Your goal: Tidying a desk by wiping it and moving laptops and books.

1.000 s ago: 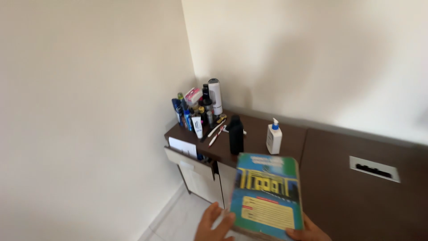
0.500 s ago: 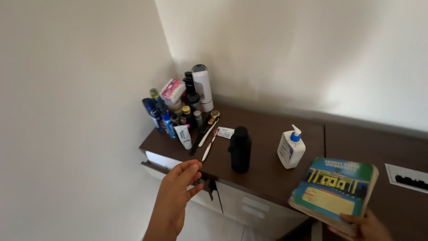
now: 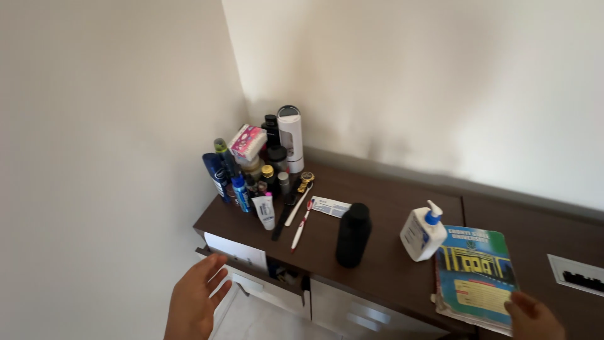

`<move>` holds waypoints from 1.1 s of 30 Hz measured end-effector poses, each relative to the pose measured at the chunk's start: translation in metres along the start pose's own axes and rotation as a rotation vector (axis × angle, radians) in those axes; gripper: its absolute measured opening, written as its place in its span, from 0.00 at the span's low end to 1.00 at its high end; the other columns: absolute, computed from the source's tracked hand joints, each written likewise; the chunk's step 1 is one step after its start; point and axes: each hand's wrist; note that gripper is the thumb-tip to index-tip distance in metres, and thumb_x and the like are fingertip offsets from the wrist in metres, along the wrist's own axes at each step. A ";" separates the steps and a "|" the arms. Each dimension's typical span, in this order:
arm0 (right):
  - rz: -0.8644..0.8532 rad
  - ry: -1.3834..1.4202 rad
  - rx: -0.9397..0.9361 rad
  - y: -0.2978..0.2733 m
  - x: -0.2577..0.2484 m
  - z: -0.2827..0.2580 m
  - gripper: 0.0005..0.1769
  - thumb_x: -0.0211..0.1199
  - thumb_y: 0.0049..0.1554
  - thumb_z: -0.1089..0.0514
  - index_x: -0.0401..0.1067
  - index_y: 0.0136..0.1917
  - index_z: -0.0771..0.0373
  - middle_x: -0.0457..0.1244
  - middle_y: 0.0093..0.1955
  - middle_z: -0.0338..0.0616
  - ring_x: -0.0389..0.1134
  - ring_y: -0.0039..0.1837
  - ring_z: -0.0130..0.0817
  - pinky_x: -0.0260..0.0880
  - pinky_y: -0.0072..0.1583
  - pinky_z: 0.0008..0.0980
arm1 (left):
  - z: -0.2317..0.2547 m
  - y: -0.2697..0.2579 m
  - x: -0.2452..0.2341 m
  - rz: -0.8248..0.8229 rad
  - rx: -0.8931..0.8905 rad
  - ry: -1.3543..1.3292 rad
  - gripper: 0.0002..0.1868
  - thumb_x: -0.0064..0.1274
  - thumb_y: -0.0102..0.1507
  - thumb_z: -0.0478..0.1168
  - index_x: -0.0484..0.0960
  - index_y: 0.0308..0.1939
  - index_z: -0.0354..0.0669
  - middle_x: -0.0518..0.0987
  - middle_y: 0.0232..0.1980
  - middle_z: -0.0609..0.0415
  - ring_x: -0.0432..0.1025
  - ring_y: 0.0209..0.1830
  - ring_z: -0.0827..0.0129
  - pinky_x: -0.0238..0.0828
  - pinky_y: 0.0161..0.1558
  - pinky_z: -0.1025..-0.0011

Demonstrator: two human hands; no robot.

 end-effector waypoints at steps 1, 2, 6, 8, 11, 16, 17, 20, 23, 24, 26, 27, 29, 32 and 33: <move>0.048 0.066 -0.108 -0.019 0.010 0.001 0.21 0.68 0.61 0.63 0.73 0.66 0.70 0.69 0.59 0.61 0.72 0.61 0.49 0.71 0.62 0.50 | -0.001 0.014 -0.009 0.044 -0.049 -0.028 0.16 0.48 0.68 0.44 0.78 0.55 0.39 0.80 0.54 0.52 0.71 0.55 0.63 0.70 0.57 0.59; 0.098 0.130 -0.215 -0.039 0.022 0.001 0.16 0.65 0.62 0.64 0.76 0.63 0.68 0.70 0.57 0.58 0.73 0.60 0.46 0.74 0.61 0.49 | -0.002 0.028 -0.018 0.088 -0.099 -0.055 0.15 0.49 0.68 0.43 0.77 0.54 0.39 0.80 0.54 0.50 0.71 0.54 0.61 0.70 0.57 0.58; -0.145 0.631 -0.553 -0.052 0.161 0.012 0.15 0.61 0.61 0.62 0.75 0.60 0.66 0.72 0.49 0.51 0.75 0.55 0.39 0.75 0.56 0.35 | 0.010 0.079 -0.034 0.058 -0.180 -0.071 0.13 0.50 0.69 0.43 0.76 0.53 0.39 0.79 0.54 0.49 0.71 0.52 0.61 0.71 0.58 0.57; -0.519 0.295 -0.508 -0.251 0.138 -0.107 0.19 0.71 0.52 0.58 0.81 0.56 0.66 0.73 0.50 0.49 0.76 0.54 0.37 0.75 0.56 0.33 | 0.001 0.136 -0.051 -0.132 -0.116 -0.171 0.12 0.51 0.67 0.42 0.77 0.50 0.40 0.79 0.51 0.53 0.70 0.48 0.63 0.72 0.55 0.58; -0.874 0.018 -0.484 -0.340 0.181 -0.242 0.25 0.67 0.55 0.50 0.75 0.64 0.58 0.72 0.60 0.43 0.73 0.60 0.31 0.73 0.61 0.32 | 0.048 0.173 -0.030 -0.215 -0.098 -0.182 0.12 0.52 0.65 0.44 0.79 0.51 0.45 0.81 0.49 0.56 0.72 0.48 0.67 0.71 0.51 0.62; -0.979 -0.338 -0.803 -0.414 0.303 -0.316 0.32 0.65 0.56 0.50 0.66 0.71 0.58 0.60 0.70 0.50 0.64 0.69 0.44 0.66 0.67 0.39 | 0.117 0.208 -0.034 -0.314 -0.056 -0.026 0.14 0.53 0.64 0.45 0.80 0.52 0.46 0.82 0.49 0.57 0.72 0.48 0.68 0.73 0.50 0.63; -0.918 -0.477 -0.870 -0.429 0.327 -0.324 0.34 0.65 0.56 0.50 0.62 0.73 0.58 0.53 0.75 0.52 0.57 0.73 0.48 0.61 0.70 0.41 | 0.128 0.220 -0.037 -0.358 -0.028 0.055 0.14 0.53 0.64 0.45 0.79 0.52 0.45 0.82 0.48 0.58 0.72 0.47 0.69 0.73 0.48 0.63; -0.840 -0.724 -0.878 -0.457 0.360 -0.337 0.43 0.69 0.56 0.52 0.53 0.79 0.58 0.37 0.84 0.54 0.40 0.80 0.54 0.46 0.74 0.48 | 0.144 0.258 -0.055 -0.412 0.006 0.306 0.14 0.53 0.64 0.44 0.80 0.51 0.44 0.82 0.47 0.58 0.71 0.45 0.71 0.73 0.47 0.65; -0.684 -0.764 -0.875 -0.473 0.363 -0.325 0.43 0.70 0.53 0.56 0.55 0.77 0.58 0.40 0.82 0.54 0.41 0.80 0.53 0.44 0.75 0.47 | 0.112 0.297 -0.074 -0.411 0.026 0.628 0.13 0.54 0.63 0.43 0.83 0.49 0.44 0.82 0.45 0.56 0.72 0.41 0.69 0.72 0.45 0.65; -0.680 -0.775 -0.854 -0.478 0.366 -0.316 0.43 0.70 0.53 0.56 0.55 0.77 0.58 0.40 0.82 0.54 0.41 0.80 0.53 0.44 0.75 0.47 | 0.083 0.319 -0.087 -0.427 0.010 0.628 0.13 0.54 0.63 0.43 0.83 0.49 0.44 0.82 0.45 0.56 0.72 0.41 0.69 0.72 0.45 0.65; -0.481 -0.606 -0.866 -0.484 0.367 -0.306 0.37 0.69 0.50 0.62 0.63 0.72 0.58 0.53 0.74 0.49 0.54 0.76 0.48 0.54 0.75 0.41 | 0.029 0.355 -0.110 -0.471 0.200 1.060 0.13 0.55 0.62 0.44 0.86 0.48 0.47 0.86 0.47 0.52 0.78 0.44 0.66 0.74 0.48 0.67; -0.475 -0.615 -0.863 -0.481 0.373 -0.297 0.37 0.69 0.50 0.62 0.63 0.72 0.58 0.53 0.74 0.49 0.54 0.76 0.48 0.54 0.75 0.41 | 0.004 0.361 -0.120 -0.478 0.197 1.054 0.13 0.55 0.62 0.44 0.86 0.48 0.47 0.86 0.47 0.52 0.78 0.44 0.66 0.74 0.48 0.67; -0.535 -0.677 -0.758 -0.475 0.384 -0.280 0.32 0.68 0.53 0.62 0.66 0.70 0.55 0.61 0.69 0.46 0.60 0.72 0.44 0.62 0.72 0.39 | -0.044 0.371 -0.142 -0.618 0.382 1.335 0.15 0.52 0.60 0.38 0.86 0.50 0.44 0.84 0.52 0.47 0.77 0.52 0.56 0.73 0.56 0.62; -0.644 -0.742 -0.656 -0.472 0.394 -0.249 0.27 0.68 0.54 0.61 0.70 0.67 0.53 0.61 0.69 0.45 0.61 0.72 0.43 0.65 0.71 0.39 | -0.045 0.342 -0.146 -0.684 0.488 1.591 0.23 0.48 0.60 0.31 0.78 0.60 0.41 0.79 0.58 0.45 0.72 0.60 0.50 0.73 0.59 0.59; -0.641 -0.744 -0.648 -0.476 0.395 -0.256 0.27 0.68 0.54 0.61 0.70 0.67 0.53 0.61 0.69 0.45 0.61 0.72 0.43 0.65 0.71 0.39 | -0.047 0.343 -0.147 -0.694 0.488 1.590 0.23 0.48 0.60 0.31 0.78 0.60 0.41 0.79 0.58 0.45 0.72 0.60 0.50 0.73 0.59 0.59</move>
Point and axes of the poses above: each hand's wrist, its own y-axis towards the middle knuckle, its own x-axis out of the palm, z = x × y
